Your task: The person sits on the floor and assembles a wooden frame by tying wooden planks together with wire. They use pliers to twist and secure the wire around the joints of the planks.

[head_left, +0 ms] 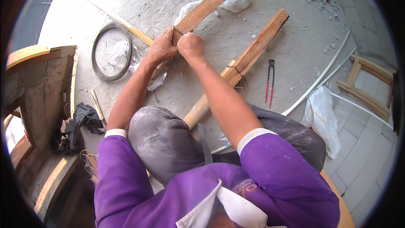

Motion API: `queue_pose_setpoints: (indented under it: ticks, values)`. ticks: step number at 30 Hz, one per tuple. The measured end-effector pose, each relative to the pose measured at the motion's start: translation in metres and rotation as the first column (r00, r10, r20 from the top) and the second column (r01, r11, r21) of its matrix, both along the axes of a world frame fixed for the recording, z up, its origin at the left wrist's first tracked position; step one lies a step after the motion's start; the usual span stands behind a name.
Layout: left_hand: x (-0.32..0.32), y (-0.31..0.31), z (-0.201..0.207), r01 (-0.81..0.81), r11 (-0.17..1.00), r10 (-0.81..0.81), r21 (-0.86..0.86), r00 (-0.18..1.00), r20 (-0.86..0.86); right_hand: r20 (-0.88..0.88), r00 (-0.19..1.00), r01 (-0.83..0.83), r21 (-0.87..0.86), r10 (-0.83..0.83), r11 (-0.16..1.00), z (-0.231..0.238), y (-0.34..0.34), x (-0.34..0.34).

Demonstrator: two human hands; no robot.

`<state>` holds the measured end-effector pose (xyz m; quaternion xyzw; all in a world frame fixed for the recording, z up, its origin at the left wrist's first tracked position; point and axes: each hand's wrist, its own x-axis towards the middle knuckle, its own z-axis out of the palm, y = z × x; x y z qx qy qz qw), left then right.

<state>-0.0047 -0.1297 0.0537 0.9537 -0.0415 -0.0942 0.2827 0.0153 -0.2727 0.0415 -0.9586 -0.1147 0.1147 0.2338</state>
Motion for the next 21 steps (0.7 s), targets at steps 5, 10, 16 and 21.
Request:
queue_pose_setpoints:
  ticks: [5,10,16,21]
  values:
    - [-0.001,-0.017,0.006,-0.083,0.996,0.083,0.018,0.996,0.028,-0.604,0.673,0.655,0.219,-0.427,0.723,0.004,0.008,0.007]
    - [0.007,-0.008,0.007,-0.032,0.998,0.032,-0.045,0.999,-0.006,-0.738,0.568,0.755,0.292,-0.364,0.587,0.014,-0.002,0.006]
    - [0.009,-0.015,0.009,-0.105,0.993,0.103,-0.060,0.994,-0.039,-0.800,0.478,0.823,0.263,-0.363,0.504,0.023,0.000,0.008]
    - [0.009,-0.023,0.004,-0.152,0.987,0.150,-0.057,0.988,-0.048,-0.701,0.650,0.553,0.172,-0.293,0.815,0.030,-0.011,0.017]
